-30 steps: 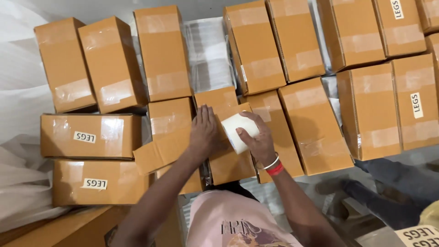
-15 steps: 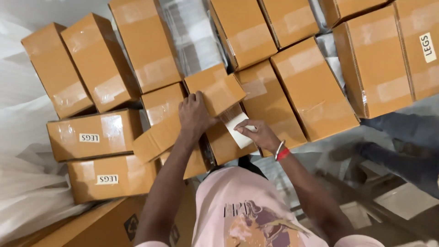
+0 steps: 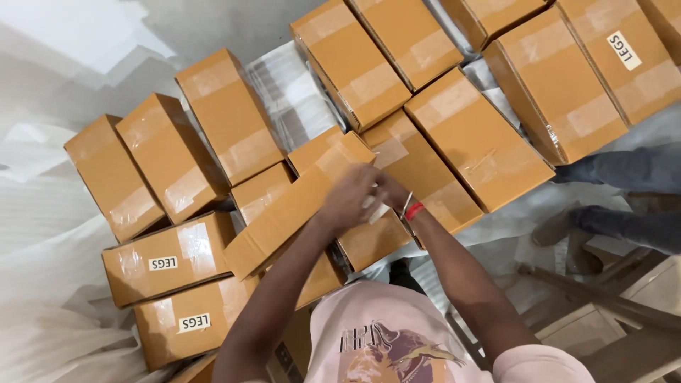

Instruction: The person places foam-wrapped items into cardboard boxes and applies adhesive tape to seal the box flaps.

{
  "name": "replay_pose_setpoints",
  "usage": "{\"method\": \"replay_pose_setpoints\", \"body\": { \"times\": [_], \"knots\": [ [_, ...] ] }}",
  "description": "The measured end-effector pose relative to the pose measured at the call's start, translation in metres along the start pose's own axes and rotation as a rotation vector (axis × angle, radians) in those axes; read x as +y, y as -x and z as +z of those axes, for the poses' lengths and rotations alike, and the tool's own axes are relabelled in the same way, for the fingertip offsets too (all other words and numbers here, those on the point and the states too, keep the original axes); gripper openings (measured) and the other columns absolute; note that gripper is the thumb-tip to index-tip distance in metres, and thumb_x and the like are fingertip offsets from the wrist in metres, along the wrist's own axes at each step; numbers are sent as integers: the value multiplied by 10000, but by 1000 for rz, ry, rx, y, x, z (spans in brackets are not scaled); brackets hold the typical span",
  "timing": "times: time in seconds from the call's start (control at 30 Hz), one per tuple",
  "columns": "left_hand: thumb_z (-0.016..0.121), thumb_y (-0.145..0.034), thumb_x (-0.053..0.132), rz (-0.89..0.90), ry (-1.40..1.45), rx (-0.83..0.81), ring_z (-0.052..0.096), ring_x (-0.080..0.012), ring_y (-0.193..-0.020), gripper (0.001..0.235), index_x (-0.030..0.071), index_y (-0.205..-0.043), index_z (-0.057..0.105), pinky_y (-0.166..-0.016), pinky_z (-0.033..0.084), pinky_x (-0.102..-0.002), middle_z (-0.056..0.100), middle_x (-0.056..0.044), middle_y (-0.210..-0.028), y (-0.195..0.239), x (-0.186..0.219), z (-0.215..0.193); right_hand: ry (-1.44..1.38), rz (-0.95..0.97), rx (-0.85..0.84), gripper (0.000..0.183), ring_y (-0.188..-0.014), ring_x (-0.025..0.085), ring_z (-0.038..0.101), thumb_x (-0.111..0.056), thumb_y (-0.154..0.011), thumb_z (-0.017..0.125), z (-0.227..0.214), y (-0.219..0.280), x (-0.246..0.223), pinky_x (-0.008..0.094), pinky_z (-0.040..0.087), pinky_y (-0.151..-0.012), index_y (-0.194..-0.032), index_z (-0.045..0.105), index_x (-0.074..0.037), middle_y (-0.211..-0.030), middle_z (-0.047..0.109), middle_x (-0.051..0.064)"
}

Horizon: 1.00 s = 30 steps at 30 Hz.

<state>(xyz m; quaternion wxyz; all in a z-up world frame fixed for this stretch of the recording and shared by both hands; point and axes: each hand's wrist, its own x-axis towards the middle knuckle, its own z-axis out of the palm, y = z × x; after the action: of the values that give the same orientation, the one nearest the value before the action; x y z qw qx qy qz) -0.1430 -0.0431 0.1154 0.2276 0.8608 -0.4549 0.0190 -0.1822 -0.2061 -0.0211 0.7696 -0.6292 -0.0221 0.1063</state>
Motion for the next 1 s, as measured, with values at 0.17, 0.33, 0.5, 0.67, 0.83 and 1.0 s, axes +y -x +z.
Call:
{"method": "replay_pose_setpoints", "body": {
  "times": [0.17, 0.33, 0.5, 0.67, 0.83, 1.0],
  "knots": [
    [587, -991, 261, 101, 312, -441, 679, -396, -905, 301, 28, -1175, 537, -824, 535, -506, 692, -205, -965, -37, -29, 47, 25, -72, 53, 300, -1099, 178, 634, -100, -849, 734, -4, 32, 16, 326, 511, -970, -1124, 641, -25, -1141, 678, 41],
    [599, -856, 202, 34, 555, -465, 711, -360, -716, 243, 12, -1007, 607, -675, 575, -479, 706, -203, -791, -51, -12, 11, 363, 91, 130, 333, -902, 335, 695, -266, -1054, 640, -1, 81, 22, 407, 533, -877, -1145, 724, 42, -956, 722, 234],
    [621, -890, 264, 60, 327, -568, 709, -387, -773, 245, 47, -999, 649, -710, 574, -493, 722, -206, -835, -42, -13, 29, 591, -43, 393, 674, -1070, 423, 641, -321, -928, 696, 15, 75, -3, 437, 488, -900, -1362, 449, 131, -1143, 638, 283],
    [658, -899, 256, 84, 59, -641, 719, -360, -854, 178, 117, -964, 747, -765, 559, -507, 753, -151, -877, -39, -30, 79, 585, 416, 334, 474, -1002, 385, 690, -363, -939, 669, -6, 69, 22, 404, 516, -860, -1152, 697, 59, -1038, 720, 245],
    [667, -913, 259, 89, -1, -669, 724, -347, -868, 192, 98, -919, 769, -788, 574, -473, 756, -165, -896, -42, -32, 79, -418, 504, 130, 295, -892, 244, 694, -234, -1011, 673, -8, 72, 1, 345, 570, -773, -1151, 756, 13, -1086, 767, 206],
    [601, -926, 120, 140, -371, -524, 748, -337, -873, 176, 56, -925, 765, -716, 607, -447, 744, -170, -997, -22, -66, 134, 1316, 292, 43, 305, -838, 311, 713, -304, -1062, 554, 71, 110, -83, 439, 556, -768, -1017, 775, -98, -941, 746, 177]
  ]
}}
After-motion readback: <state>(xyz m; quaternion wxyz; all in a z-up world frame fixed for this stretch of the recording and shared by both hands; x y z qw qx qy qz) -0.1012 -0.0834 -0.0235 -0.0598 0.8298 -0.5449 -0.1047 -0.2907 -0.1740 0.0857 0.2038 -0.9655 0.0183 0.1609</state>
